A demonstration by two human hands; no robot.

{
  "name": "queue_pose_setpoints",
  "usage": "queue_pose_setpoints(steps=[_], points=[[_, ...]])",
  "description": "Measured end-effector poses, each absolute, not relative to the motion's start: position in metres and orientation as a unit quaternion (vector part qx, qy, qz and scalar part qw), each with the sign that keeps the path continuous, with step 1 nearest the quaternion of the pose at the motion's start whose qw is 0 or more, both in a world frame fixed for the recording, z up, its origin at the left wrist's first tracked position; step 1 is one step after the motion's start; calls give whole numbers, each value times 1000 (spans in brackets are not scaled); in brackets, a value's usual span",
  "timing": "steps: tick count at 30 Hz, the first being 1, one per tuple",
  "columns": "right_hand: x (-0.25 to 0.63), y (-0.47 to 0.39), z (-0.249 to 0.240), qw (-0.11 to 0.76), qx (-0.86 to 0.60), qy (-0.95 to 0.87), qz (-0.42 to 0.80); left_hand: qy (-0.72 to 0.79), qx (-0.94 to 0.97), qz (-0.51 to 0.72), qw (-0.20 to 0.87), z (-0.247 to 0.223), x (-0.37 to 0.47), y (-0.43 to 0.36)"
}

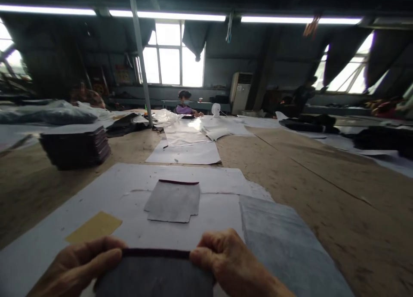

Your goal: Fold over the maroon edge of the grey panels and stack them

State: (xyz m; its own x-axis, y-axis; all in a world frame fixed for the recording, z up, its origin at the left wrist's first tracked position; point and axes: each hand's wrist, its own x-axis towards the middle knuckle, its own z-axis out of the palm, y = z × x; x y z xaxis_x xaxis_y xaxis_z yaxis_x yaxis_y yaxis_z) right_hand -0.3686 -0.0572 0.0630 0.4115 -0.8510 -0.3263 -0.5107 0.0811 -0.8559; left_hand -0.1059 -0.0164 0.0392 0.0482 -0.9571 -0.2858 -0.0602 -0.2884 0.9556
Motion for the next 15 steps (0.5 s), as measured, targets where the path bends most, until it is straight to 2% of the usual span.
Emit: queue_pose_setpoints(steps=[3,6,11,15], points=[[-361,-95,77,537,-645,513,-181,-506,604,-468,400,64,-98,-58],[-350,-143,78,480,-656,542,-213,-563,608,-410,381,74,-97,-114],[-336,-196,61,371,-667,617,-193,-583,618,-373,374,48,-98,-189],[-331,-209,51,235,-715,635,-174,-606,646,-310,345,25,-100,-210]])
